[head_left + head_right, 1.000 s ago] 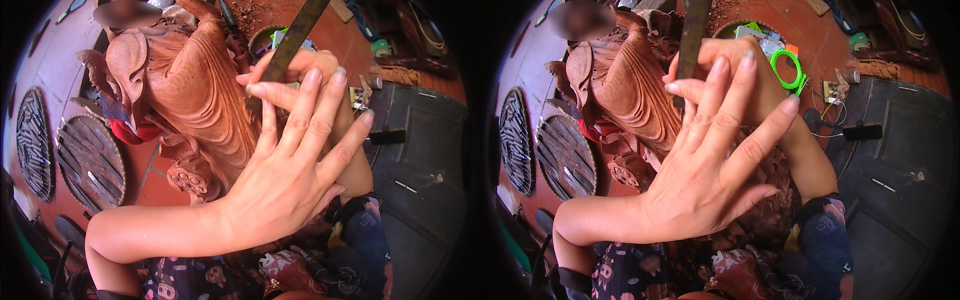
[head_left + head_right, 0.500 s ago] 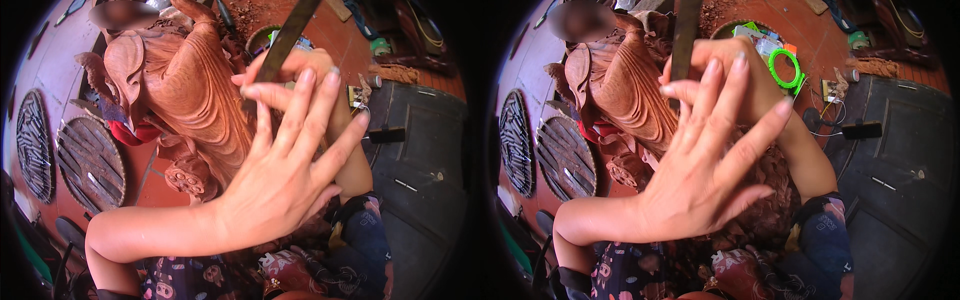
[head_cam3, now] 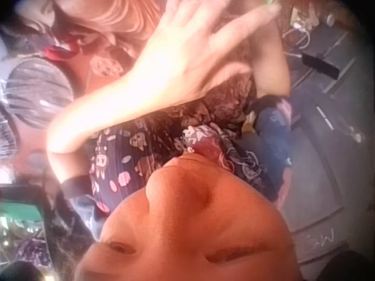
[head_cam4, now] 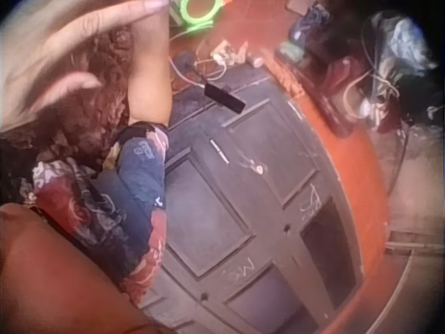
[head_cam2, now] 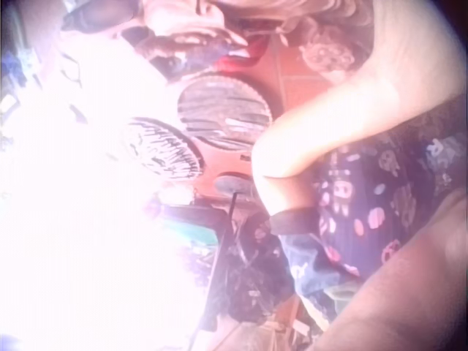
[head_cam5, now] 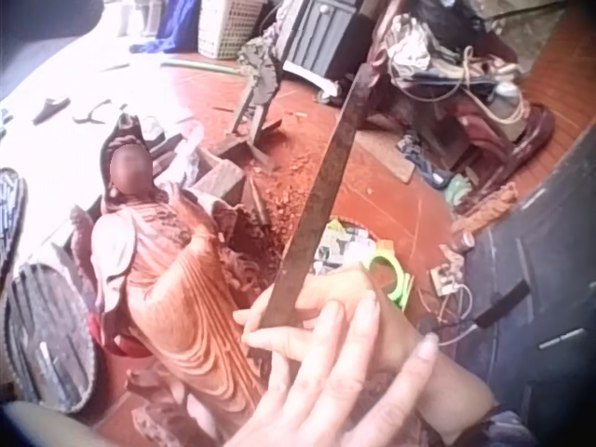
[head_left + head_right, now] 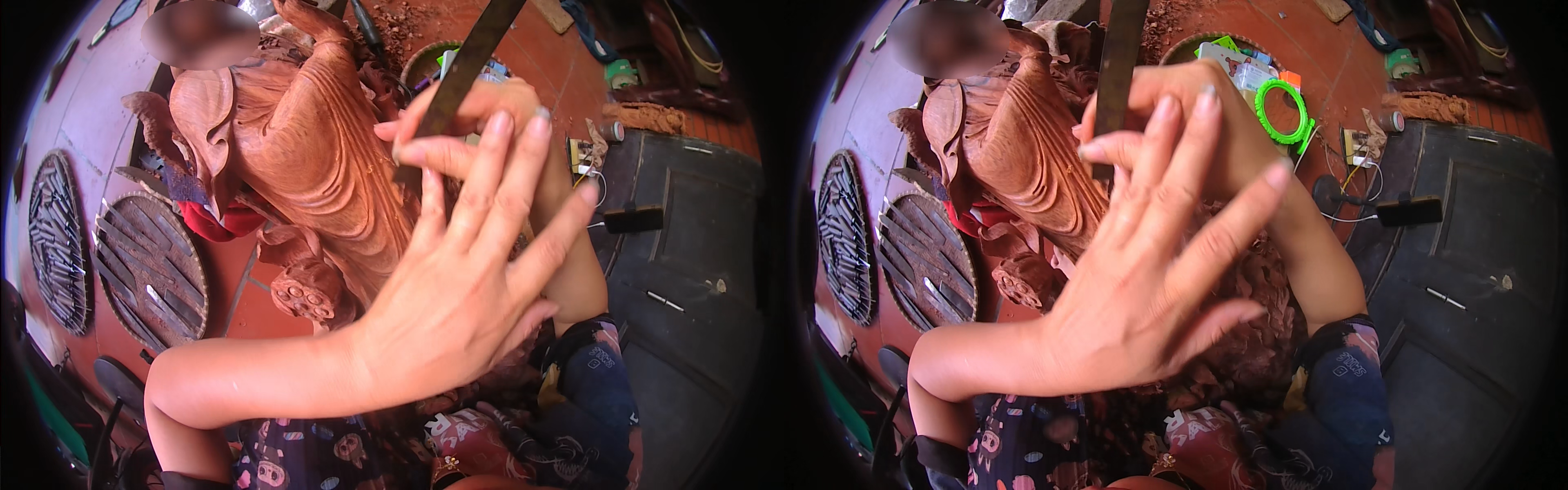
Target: The person carves a wooden sculpture of a standing figure using various hand tools. They use a chisel and a file to refine the details of the figure's clothing and body, occasionally switching tools and adjusting their grip.
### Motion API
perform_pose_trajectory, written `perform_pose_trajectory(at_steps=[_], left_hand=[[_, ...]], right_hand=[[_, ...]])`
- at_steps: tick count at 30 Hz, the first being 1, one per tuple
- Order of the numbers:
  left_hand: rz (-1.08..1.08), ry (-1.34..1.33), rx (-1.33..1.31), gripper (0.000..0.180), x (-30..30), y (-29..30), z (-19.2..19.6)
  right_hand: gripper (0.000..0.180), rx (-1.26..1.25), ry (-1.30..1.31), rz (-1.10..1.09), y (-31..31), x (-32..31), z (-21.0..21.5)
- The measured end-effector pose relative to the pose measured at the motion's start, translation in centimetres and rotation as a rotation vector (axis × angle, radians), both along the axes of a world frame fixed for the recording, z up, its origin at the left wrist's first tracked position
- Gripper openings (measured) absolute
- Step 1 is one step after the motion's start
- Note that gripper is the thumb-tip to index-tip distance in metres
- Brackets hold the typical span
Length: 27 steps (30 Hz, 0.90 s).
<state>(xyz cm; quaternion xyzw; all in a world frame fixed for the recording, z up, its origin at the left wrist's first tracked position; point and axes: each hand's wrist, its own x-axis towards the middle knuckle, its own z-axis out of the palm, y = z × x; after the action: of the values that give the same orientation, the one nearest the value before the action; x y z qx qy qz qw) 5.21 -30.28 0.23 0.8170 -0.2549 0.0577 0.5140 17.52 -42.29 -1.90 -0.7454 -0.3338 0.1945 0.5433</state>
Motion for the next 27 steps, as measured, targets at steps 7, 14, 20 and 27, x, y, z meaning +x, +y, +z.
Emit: perform_pose_trajectory(at_steps=[7, 14, 20, 27], left_hand=[[-0.025, 0.066, 0.013, 0.091, 0.0, 0.3, 0.3], [-0.007, 0.038, 0.018, 0.09, 0.2, 0.2, 1.0], [-0.014, 0.043, 0.059, 0.088, 0.3, 0.4, 0.9], [0.019, 0.044, 0.113, 0.087, -0.1, 0.5, 0.9]], right_hand=[[0.015, -0.051, 0.163, 0.051, -0.3, 0.2, 1.5], [0.016, -0.058, 0.15, 0.027, 0.1, 0.2, 2.2], [0.015, -0.036, -0.017, 0.006, 0.3, -0.8, 1.6], [0.016, 0.041, 0.077, -0.031, 0.8, -0.9, 0.8]])
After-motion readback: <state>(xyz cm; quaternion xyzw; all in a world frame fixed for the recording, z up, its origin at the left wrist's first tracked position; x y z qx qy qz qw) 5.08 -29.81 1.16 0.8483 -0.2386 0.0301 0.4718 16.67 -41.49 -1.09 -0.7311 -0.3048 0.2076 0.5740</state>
